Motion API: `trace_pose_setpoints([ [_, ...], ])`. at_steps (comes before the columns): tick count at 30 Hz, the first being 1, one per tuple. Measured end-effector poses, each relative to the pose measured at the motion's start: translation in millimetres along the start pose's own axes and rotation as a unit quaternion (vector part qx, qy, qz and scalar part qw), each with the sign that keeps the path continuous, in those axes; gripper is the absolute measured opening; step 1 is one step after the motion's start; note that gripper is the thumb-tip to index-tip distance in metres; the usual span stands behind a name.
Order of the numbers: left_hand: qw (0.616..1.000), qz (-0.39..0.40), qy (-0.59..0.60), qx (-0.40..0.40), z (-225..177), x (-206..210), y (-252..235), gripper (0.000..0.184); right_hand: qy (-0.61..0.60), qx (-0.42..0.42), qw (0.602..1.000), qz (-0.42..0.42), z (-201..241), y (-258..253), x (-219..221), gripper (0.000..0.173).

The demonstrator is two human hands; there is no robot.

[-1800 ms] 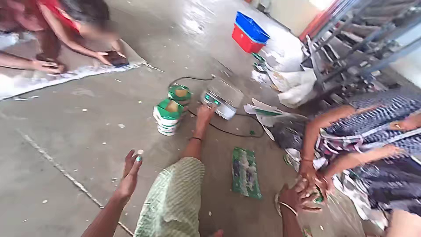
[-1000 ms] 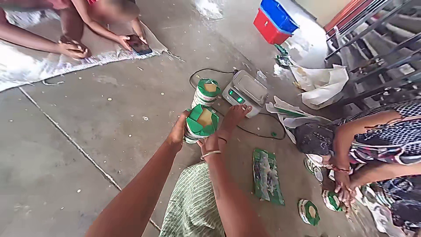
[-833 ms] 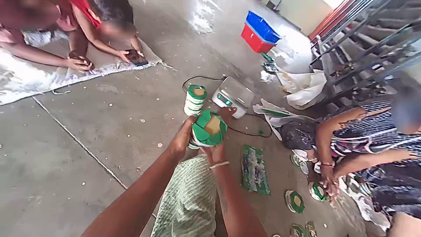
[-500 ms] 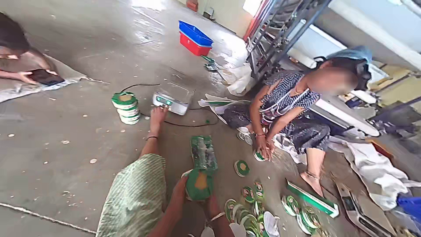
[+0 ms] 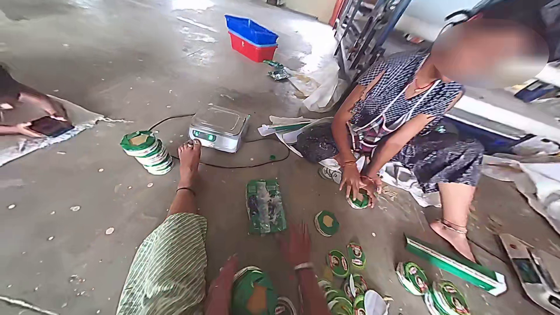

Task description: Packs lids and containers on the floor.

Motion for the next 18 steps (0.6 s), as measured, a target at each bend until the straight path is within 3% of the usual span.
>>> trace_pose_setpoints([
  [3,0.992,0.065,-0.083,0.066,-33.1,16.8,-15.7,0.122,0.111,-0.036,0.981,0.154,5.3,-70.9,16.8,0.119],
  [7,0.991,0.069,-0.102,0.052,-31.1,15.8,-14.5,0.100,0.190,-0.069,0.950,0.238,13.7,-114.2,38.9,0.133],
  [14,0.991,-0.025,-0.106,0.075,-24.2,9.2,4.5,0.086,0.201,-0.097,0.950,0.217,24.1,-102.1,54.8,0.112],
  [18,0.982,-0.047,-0.137,0.121,-24.1,11.1,6.0,0.092,0.147,-0.136,0.969,0.147,44.4,-86.7,44.5,0.067],
])
Point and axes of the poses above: each hand's wrist, its own y-axis away from the middle knuckle, its own x-axis out of the palm, z = x × y, the point moved 9 cm from there along -y, towards the middle knuckle, and after that the axes turned 14 degrees about y, right-handed, at the moved point
